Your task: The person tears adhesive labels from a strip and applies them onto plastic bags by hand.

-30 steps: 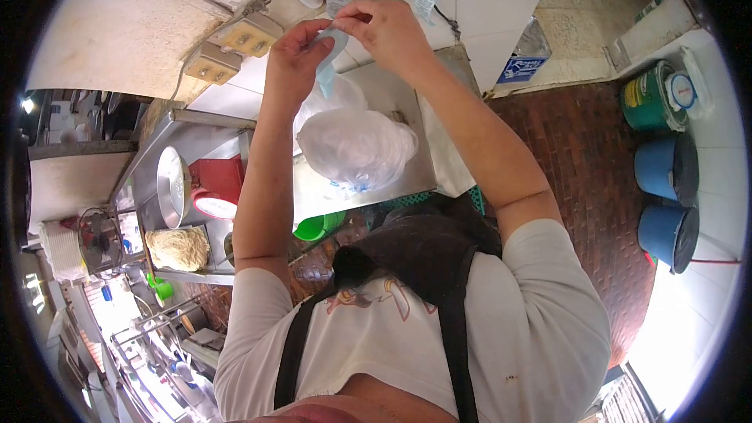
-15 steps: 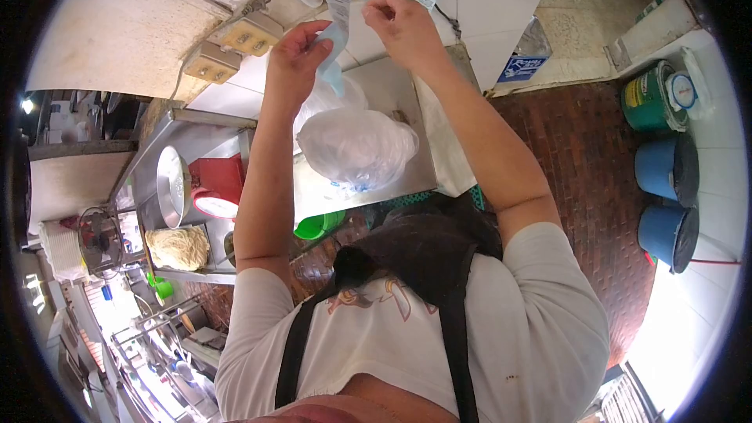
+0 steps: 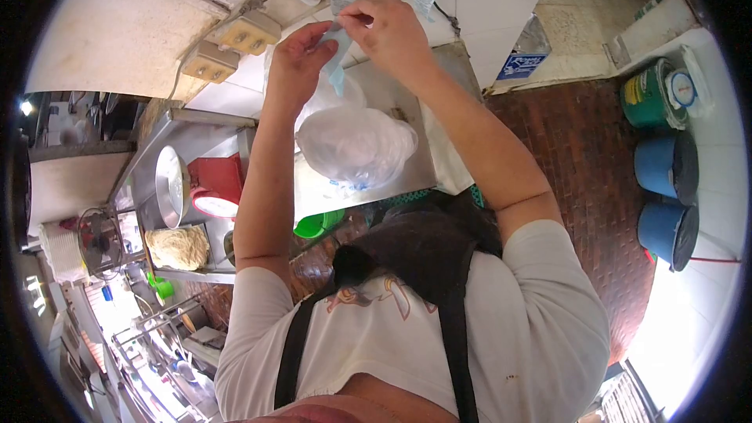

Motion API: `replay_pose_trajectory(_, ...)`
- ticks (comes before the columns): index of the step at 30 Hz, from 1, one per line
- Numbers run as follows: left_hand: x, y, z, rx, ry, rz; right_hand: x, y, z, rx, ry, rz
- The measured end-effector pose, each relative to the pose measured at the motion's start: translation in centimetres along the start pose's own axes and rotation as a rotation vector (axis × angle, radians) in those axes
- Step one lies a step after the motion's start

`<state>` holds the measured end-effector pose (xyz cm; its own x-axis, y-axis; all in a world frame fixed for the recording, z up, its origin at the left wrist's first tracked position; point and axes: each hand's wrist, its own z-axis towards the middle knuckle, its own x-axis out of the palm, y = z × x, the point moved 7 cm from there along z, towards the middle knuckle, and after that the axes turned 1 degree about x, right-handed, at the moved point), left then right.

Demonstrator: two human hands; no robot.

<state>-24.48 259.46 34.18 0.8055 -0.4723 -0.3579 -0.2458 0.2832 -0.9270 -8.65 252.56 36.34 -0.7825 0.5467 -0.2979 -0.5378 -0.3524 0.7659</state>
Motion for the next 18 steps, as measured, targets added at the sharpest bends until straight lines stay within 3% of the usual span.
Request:
replay_pose_trajectory(3, -0.1, -0.6, -0.1, 0.095, -0.017, 0.059, -0.1, -0.9, -0.3, 0.121, -0.002, 0.07)
replay_pose_trajectory(7, -0.4, 0.4, 0.0, 0.022, 0.031, 0.133, -1.2, -3.5, -1.1, 0.36, -0.025, 0.224)
replay_pose_trajectory(9, -0.6, 0.6, -0.7, -0.042, 0.068, 0.25, -1.7, -7.7, -1.9, 0.455, -0.087, 0.455)
replay_pose_trajectory(10, -1.0, 0.2, -1.1, 0.02, 0.02, 0.252, -2.1, -8.9, -2.6, 0.509, -0.115, 0.57)
replay_pose_trajectory(14, -3.3, -3.5, -5.9, 0.228, -0.135, 0.297, -5.9, -8.8, -6.1, 0.473, -0.198, 0.394)
replay_pose_trajectory(16, -3.2, -4.4, -9.0, 0.233, 0.133, 0.311, -7.0, -6.2, -8.8, 0.462, -0.16, 0.203)
replay_pose_trajectory(18, -1.6, -2.9, -10.9, 0.17, 0.254, 0.243, -6.0, -3.9, -11.4, 0.406, -0.077, 0.118)
